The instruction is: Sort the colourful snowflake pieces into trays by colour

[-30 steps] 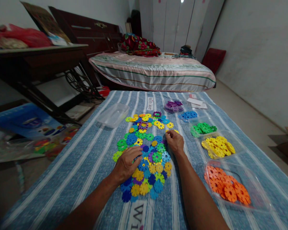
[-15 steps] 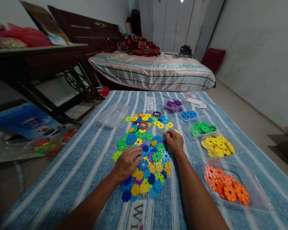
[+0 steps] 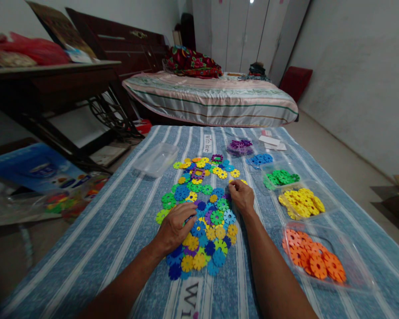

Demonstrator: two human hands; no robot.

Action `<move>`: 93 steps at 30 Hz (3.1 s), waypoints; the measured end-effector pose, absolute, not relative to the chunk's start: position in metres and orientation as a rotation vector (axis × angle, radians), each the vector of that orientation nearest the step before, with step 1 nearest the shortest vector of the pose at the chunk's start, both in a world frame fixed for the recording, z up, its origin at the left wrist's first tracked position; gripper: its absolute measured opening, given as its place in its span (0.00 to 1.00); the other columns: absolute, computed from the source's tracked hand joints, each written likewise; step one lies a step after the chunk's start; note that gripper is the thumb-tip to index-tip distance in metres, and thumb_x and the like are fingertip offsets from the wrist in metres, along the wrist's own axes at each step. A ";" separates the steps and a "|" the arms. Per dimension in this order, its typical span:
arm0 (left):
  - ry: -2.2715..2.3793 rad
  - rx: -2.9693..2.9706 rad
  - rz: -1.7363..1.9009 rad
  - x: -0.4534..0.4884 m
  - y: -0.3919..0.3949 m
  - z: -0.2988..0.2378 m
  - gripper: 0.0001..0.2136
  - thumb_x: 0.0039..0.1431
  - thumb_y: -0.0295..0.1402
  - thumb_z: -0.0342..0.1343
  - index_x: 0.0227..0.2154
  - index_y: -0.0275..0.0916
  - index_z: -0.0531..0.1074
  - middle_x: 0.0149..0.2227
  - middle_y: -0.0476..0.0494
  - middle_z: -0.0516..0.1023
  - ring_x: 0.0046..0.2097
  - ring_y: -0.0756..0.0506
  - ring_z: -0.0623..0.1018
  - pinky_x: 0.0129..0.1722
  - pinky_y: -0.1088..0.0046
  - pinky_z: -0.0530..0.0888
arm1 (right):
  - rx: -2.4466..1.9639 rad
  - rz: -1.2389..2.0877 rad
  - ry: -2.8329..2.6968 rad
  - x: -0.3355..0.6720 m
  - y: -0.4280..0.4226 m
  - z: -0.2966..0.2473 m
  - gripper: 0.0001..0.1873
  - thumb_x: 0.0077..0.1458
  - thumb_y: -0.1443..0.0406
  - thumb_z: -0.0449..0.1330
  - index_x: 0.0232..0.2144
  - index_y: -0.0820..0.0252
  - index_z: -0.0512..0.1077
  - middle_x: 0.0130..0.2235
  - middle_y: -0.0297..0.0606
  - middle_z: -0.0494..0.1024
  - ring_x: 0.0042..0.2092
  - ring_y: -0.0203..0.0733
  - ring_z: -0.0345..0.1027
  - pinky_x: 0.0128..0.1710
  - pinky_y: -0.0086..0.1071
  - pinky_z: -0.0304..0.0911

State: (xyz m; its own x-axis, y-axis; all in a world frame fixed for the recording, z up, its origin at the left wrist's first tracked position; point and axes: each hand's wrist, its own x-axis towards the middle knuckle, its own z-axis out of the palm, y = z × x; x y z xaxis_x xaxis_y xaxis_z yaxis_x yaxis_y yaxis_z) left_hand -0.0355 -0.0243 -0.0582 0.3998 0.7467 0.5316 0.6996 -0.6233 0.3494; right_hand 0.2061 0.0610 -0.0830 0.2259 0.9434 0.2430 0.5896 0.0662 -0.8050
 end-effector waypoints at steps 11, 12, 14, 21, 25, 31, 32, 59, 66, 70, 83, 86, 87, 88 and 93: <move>1.321 2.546 1.041 -0.036 -0.024 -0.059 0.06 0.61 0.28 0.52 0.36 0.38 0.74 0.42 0.39 0.80 0.46 0.41 0.78 0.46 0.58 0.76 | -1.646 0.515 -1.469 0.207 0.062 -0.085 0.15 0.50 0.56 0.54 0.30 0.57 0.77 0.24 0.34 0.76 0.27 0.40 0.70 0.29 0.31 0.61; 1.319 2.543 1.042 -0.036 -0.024 -0.059 0.06 0.61 0.28 0.52 0.36 0.38 0.74 0.42 0.39 0.80 0.46 0.41 0.78 0.46 0.58 0.76 | -1.647 0.508 -1.467 0.207 0.062 -0.085 0.15 0.50 0.56 0.54 0.30 0.57 0.77 0.25 0.34 0.76 0.27 0.40 0.70 0.29 0.31 0.61; 1.318 2.539 1.038 -0.035 -0.024 -0.058 0.07 0.61 0.28 0.51 0.36 0.39 0.75 0.42 0.40 0.80 0.46 0.41 0.78 0.47 0.58 0.76 | -1.646 0.489 -1.470 0.207 0.062 -0.085 0.15 0.50 0.56 0.54 0.30 0.57 0.77 0.25 0.34 0.77 0.27 0.40 0.70 0.29 0.31 0.61; 1.317 2.560 1.049 -0.035 -0.023 -0.058 0.06 0.60 0.28 0.52 0.36 0.39 0.74 0.41 0.40 0.81 0.45 0.42 0.79 0.46 0.59 0.76 | -1.643 0.489 -1.477 0.207 0.063 -0.085 0.14 0.49 0.56 0.55 0.29 0.56 0.77 0.24 0.33 0.76 0.27 0.40 0.70 0.28 0.30 0.61; 1.322 2.565 1.050 -0.035 -0.024 -0.058 0.05 0.60 0.28 0.53 0.36 0.39 0.74 0.41 0.40 0.81 0.45 0.41 0.79 0.46 0.58 0.76 | -1.640 0.499 -1.464 0.207 0.063 -0.085 0.14 0.49 0.56 0.54 0.29 0.56 0.76 0.24 0.33 0.76 0.27 0.40 0.70 0.29 0.30 0.61; 1.317 2.558 1.037 -0.035 -0.024 -0.057 0.06 0.61 0.28 0.52 0.36 0.39 0.74 0.42 0.40 0.80 0.46 0.41 0.78 0.47 0.58 0.76 | -1.634 0.537 -1.454 0.207 0.062 -0.085 0.15 0.49 0.55 0.53 0.30 0.56 0.76 0.25 0.34 0.76 0.28 0.41 0.69 0.30 0.31 0.61; 1.318 2.556 1.035 -0.035 -0.024 -0.057 0.06 0.61 0.28 0.52 0.36 0.39 0.74 0.42 0.40 0.80 0.46 0.41 0.78 0.47 0.58 0.76 | -1.634 0.539 -1.454 0.207 0.062 -0.085 0.15 0.49 0.55 0.53 0.30 0.56 0.76 0.25 0.34 0.76 0.28 0.41 0.69 0.30 0.31 0.61; 1.336 2.544 1.018 -0.035 -0.024 -0.060 0.05 0.60 0.27 0.53 0.36 0.37 0.74 0.42 0.39 0.81 0.47 0.40 0.78 0.47 0.57 0.75 | -1.655 0.506 -1.472 0.206 0.062 -0.083 0.16 0.50 0.55 0.53 0.30 0.57 0.77 0.24 0.34 0.76 0.27 0.40 0.69 0.29 0.30 0.59; 1.339 2.541 1.004 -0.035 -0.024 -0.058 0.06 0.61 0.28 0.52 0.36 0.38 0.74 0.42 0.39 0.81 0.47 0.41 0.78 0.47 0.58 0.75 | -1.646 0.508 -1.463 0.206 0.061 -0.083 0.17 0.50 0.54 0.53 0.30 0.57 0.77 0.25 0.34 0.76 0.26 0.39 0.68 0.28 0.30 0.59; 1.337 2.541 1.008 -0.035 -0.024 -0.058 0.06 0.60 0.28 0.53 0.36 0.38 0.74 0.42 0.39 0.81 0.47 0.41 0.79 0.47 0.58 0.76 | -1.666 0.483 -1.470 0.206 0.061 -0.081 0.17 0.49 0.55 0.53 0.30 0.57 0.77 0.25 0.35 0.77 0.27 0.40 0.69 0.30 0.31 0.59; 1.345 2.553 0.982 -0.036 -0.023 -0.058 0.05 0.60 0.28 0.53 0.36 0.39 0.73 0.43 0.40 0.81 0.47 0.41 0.78 0.47 0.57 0.76 | -1.671 0.487 -1.493 0.207 0.063 -0.081 0.15 0.49 0.56 0.54 0.30 0.57 0.77 0.24 0.35 0.77 0.27 0.40 0.69 0.29 0.31 0.59; 1.349 2.563 0.981 -0.036 -0.023 -0.058 0.05 0.60 0.28 0.53 0.36 0.39 0.74 0.42 0.40 0.81 0.47 0.41 0.78 0.47 0.57 0.76 | -1.662 0.509 -1.474 0.207 0.063 -0.082 0.15 0.49 0.56 0.54 0.29 0.56 0.77 0.24 0.34 0.76 0.26 0.40 0.69 0.29 0.30 0.59; 1.347 2.568 0.986 -0.036 -0.023 -0.058 0.05 0.60 0.29 0.53 0.36 0.39 0.74 0.42 0.40 0.80 0.47 0.41 0.78 0.47 0.57 0.76 | -1.661 0.516 -1.468 0.207 0.063 -0.082 0.15 0.49 0.56 0.54 0.29 0.56 0.77 0.24 0.34 0.76 0.26 0.40 0.69 0.29 0.30 0.60; 1.341 2.573 0.991 -0.035 -0.023 -0.057 0.05 0.60 0.29 0.53 0.36 0.39 0.74 0.42 0.39 0.80 0.47 0.41 0.78 0.47 0.58 0.76 | -1.661 0.522 -1.462 0.207 0.063 -0.082 0.15 0.49 0.55 0.54 0.29 0.56 0.77 0.24 0.33 0.76 0.26 0.40 0.69 0.29 0.30 0.60; 1.324 2.563 1.032 -0.027 -0.027 -0.053 0.07 0.62 0.29 0.51 0.36 0.38 0.74 0.41 0.39 0.80 0.47 0.42 0.78 0.48 0.59 0.76 | -1.656 0.531 -1.448 0.206 0.063 -0.082 0.16 0.49 0.55 0.53 0.29 0.56 0.77 0.24 0.34 0.76 0.28 0.41 0.70 0.29 0.31 0.59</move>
